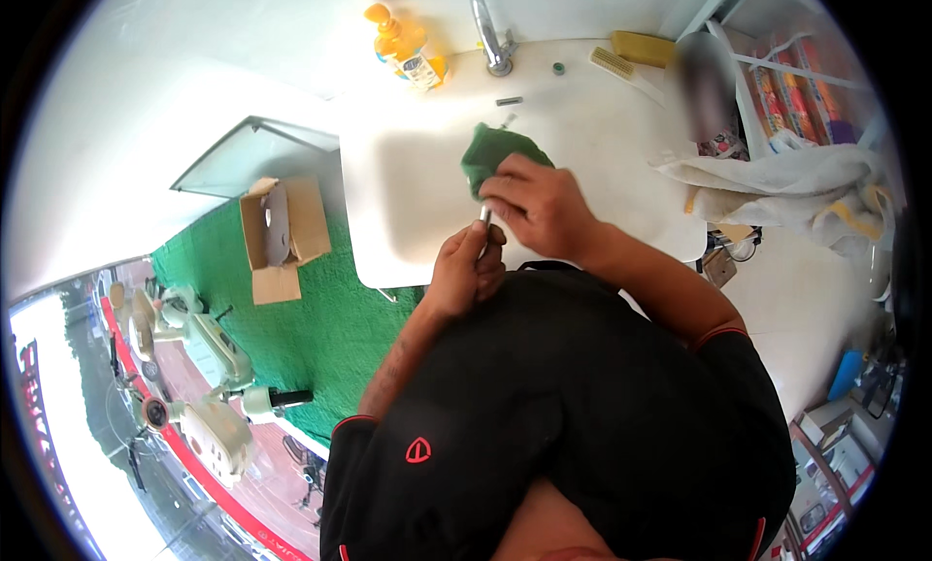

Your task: The person sits on the floor and uses a screwdriver to manipulate a small metal component, then uses a wrench to tighten a bolt on a larger metal part. They apply lubricant from a spray can to the parts and wipe them with a cloth.

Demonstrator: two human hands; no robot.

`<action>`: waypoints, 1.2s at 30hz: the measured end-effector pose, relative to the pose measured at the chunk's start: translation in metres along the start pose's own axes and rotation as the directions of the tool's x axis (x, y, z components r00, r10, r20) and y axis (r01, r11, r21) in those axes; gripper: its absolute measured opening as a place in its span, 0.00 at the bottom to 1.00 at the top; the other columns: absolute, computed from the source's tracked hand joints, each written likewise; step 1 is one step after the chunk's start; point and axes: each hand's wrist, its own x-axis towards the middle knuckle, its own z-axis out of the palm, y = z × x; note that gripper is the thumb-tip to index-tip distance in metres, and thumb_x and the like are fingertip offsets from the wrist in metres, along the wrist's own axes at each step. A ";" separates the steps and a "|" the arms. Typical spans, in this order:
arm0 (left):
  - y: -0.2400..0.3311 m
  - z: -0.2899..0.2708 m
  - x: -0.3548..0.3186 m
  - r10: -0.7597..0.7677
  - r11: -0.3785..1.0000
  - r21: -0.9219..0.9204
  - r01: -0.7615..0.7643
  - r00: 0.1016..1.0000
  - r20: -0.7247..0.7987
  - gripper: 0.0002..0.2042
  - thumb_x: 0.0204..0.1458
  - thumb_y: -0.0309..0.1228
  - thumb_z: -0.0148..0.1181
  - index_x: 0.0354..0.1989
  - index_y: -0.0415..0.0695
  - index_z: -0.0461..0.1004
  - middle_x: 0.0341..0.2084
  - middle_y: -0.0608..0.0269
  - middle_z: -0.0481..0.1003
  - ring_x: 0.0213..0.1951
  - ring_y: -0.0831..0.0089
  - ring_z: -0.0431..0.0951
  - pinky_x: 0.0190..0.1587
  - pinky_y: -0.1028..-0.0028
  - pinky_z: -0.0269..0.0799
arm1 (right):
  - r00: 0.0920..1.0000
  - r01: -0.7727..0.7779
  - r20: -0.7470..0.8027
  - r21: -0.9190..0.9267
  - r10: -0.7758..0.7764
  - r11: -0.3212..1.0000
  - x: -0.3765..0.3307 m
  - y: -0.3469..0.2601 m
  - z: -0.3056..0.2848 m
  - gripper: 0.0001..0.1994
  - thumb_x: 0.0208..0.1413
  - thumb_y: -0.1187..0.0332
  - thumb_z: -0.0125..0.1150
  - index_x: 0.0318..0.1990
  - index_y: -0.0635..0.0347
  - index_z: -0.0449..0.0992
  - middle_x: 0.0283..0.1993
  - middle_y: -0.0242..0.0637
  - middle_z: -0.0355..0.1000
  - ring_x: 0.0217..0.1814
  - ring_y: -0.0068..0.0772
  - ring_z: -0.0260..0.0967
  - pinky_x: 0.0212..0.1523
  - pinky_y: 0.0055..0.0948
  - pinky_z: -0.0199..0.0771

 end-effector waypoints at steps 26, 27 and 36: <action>0.009 -0.005 -0.017 -0.015 0.974 -0.212 0.078 0.958 0.286 0.19 0.69 0.44 0.36 0.40 0.42 0.67 0.15 0.76 0.53 0.12 0.86 0.50 0.14 0.82 0.49 | 0.995 -0.092 0.032 0.086 0.089 0.992 0.049 -0.011 -0.007 0.08 0.48 0.74 0.64 0.36 0.57 0.75 0.39 0.35 0.69 0.38 0.39 0.70 0.41 0.34 0.71; 0.009 -0.006 -0.018 -0.013 0.972 -0.222 0.078 0.960 0.281 0.18 0.68 0.44 0.37 0.40 0.42 0.67 0.15 0.76 0.54 0.13 0.85 0.51 0.14 0.82 0.49 | 0.991 -0.122 0.069 0.103 0.115 0.987 0.049 -0.011 -0.006 0.08 0.48 0.74 0.64 0.36 0.57 0.74 0.38 0.35 0.69 0.39 0.40 0.70 0.42 0.34 0.71; 0.004 -0.006 -0.019 -0.008 0.985 -0.168 0.045 0.978 0.210 0.18 0.69 0.44 0.36 0.41 0.41 0.67 0.15 0.75 0.54 0.13 0.85 0.51 0.14 0.82 0.49 | 0.901 -0.397 0.239 0.111 0.363 0.911 0.053 -0.020 -0.006 0.09 0.47 0.69 0.63 0.36 0.57 0.70 0.36 0.36 0.70 0.40 0.39 0.70 0.43 0.35 0.71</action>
